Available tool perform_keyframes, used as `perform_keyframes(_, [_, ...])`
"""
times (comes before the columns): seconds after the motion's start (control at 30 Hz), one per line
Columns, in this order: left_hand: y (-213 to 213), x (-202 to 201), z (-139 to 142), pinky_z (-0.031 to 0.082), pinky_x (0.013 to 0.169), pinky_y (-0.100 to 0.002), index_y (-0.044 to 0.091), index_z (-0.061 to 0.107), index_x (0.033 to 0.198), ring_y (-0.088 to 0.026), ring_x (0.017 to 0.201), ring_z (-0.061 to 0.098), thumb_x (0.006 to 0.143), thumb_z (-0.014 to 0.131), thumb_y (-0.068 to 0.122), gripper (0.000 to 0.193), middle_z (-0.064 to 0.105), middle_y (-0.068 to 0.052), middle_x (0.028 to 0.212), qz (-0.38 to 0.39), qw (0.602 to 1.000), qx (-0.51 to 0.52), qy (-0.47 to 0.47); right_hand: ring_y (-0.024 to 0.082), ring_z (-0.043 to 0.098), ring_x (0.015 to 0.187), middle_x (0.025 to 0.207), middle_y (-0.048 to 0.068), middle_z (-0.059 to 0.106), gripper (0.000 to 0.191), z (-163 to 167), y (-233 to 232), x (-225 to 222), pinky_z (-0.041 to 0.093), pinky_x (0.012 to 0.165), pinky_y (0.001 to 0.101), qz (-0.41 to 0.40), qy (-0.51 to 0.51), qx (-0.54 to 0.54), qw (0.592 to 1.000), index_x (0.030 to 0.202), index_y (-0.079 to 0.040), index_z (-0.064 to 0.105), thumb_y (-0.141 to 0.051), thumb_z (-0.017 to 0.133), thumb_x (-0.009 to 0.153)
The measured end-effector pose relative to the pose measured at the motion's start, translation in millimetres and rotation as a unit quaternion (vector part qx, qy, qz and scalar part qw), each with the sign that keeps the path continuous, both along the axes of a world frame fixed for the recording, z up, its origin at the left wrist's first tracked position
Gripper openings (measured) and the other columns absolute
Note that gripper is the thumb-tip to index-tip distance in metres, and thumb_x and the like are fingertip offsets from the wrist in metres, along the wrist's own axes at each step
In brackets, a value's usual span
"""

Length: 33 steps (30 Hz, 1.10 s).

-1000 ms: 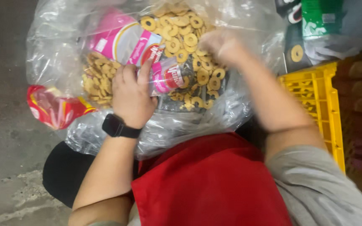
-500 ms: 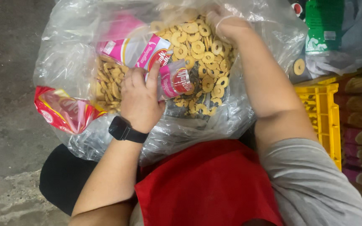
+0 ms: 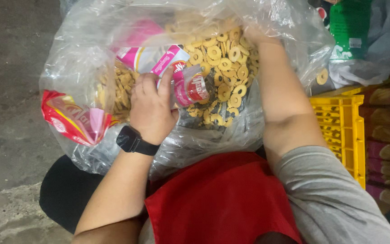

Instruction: The person scoops ring-shaped snacks from a large plastic bag into small pink retail packets. After filling each packet, they place it into a yellow crate. The process is repeated continuously throughout the clip.

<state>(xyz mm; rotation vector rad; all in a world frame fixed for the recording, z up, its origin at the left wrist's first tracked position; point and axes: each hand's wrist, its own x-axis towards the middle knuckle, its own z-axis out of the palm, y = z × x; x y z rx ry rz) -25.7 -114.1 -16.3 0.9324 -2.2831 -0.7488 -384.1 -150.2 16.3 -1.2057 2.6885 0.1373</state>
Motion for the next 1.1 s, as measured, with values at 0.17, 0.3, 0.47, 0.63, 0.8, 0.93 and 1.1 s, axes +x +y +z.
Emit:
perform_keyframes(0.17, [2.4, -1.1, -1.0, 0.042, 0.104, -0.056, 0.009, 0.04, 0.152, -0.046, 0.124, 0.049, 0.061, 0.088, 0.012, 0.103, 0.051, -0.023, 0.126, -0.002, 1.0, -0.006, 0.004, 0.038, 0.054, 0.122, 0.136, 0.02, 0.056, 0.049, -0.3, 16.2, 24.2, 0.041, 0.104, 0.0461, 0.072, -0.104, 0.036, 0.991, 0.139, -0.016, 0.056, -0.051, 0.039, 0.108])
perform_keyframes(0.3, [3.5, 3.1, -0.6, 0.044, 0.105, -0.054, 0.008, 0.035, 0.156, -0.045, 0.123, 0.05, 0.069, 0.09, 0.012, 0.103, 0.05, -0.026, 0.13, -0.007, 0.999, 0.02, 0.03, 0.038, 0.053, 0.125, 0.139, 0.02, 0.054, 0.052, 11.3, 50.0, 3.1, 0.04, 0.107, 0.0459, 0.025, -0.121, 0.056, 0.991, 0.142, -0.017, 0.054, -0.053, 0.037, 0.108])
perform_keyframes(0.47, [4.0, 15.5, 3.6, 0.043, 0.113, -0.052, 0.002, 0.029, 0.156, -0.046, 0.131, 0.048, 0.071, 0.097, 0.019, 0.11, 0.047, -0.027, 0.14, 0.03, 0.996, 0.042, 0.07, 0.039, 0.052, 0.129, 0.144, 0.02, 0.053, 0.056, -2.3, 88.7, -15.6, 0.039, 0.11, 0.0457, -0.04, -0.088, 0.177, 0.98, 0.146, -0.018, 0.051, -0.054, 0.034, 0.107])
perform_keyframes(0.63, [4.2, 18.9, 4.6, 0.04, 0.121, -0.049, -0.001, 0.023, 0.154, -0.044, 0.138, 0.045, 0.077, 0.099, 0.02, 0.11, 0.043, -0.026, 0.145, 0.043, 0.995, 0.017, 0.089, 0.04, 0.051, 0.134, 0.148, 0.02, 0.051, 0.059, -12.6, 113.0, -7.0, 0.037, 0.113, 0.0454, -0.047, -0.109, 0.078, 0.99, 0.15, -0.019, 0.049, -0.056, 0.031, 0.107])
perform_keyframes(0.8, [8.1, 18.0, 4.4, 0.041, 0.121, -0.048, -0.002, 0.023, 0.155, -0.043, 0.139, 0.045, 0.079, 0.1, 0.021, 0.111, 0.043, -0.025, 0.143, 0.037, 0.994, 0.041, 0.093, 0.026, 0.068, 0.115, 0.132, 0.014, 0.068, 0.047, 14.5, 140.1, -11.8, 0.055, 0.094, 0.0402, -0.166, -0.315, -0.112, 0.928, 0.133, -0.015, 0.063, -0.047, 0.059, 0.099])
perform_keyframes(0.93, [9.6, 20.2, 5.0, 0.042, 0.119, -0.047, -0.001, 0.023, 0.159, -0.042, 0.136, 0.047, 0.078, 0.099, 0.021, 0.114, 0.043, -0.026, 0.144, 0.049, 0.992, 0.065, 0.092, 0.021, 0.072, 0.107, 0.12, 0.011, 0.076, 0.033, 6.8, 150.4, -4.5, 0.054, 0.094, 0.0319, -0.113, -0.185, -0.18, 0.959, 0.124, -0.013, 0.071, -0.035, 0.065, 0.1])
perform_keyframes(1.1, [11.6, 17.5, 3.9, 0.042, 0.12, -0.046, 0.002, 0.023, 0.157, -0.041, 0.139, 0.048, 0.079, 0.1, 0.02, 0.111, 0.044, -0.023, 0.143, 0.049, 0.991, 0.046, 0.112, 0.028, 0.071, 0.111, 0.118, 0.014, 0.075, 0.027, -25.4, 143.1, 27.1, 0.055, 0.1, 0.0384, 0.162, -0.087, -0.294, 0.938, 0.121, -0.006, 0.076, -0.02, 0.074, 0.099])
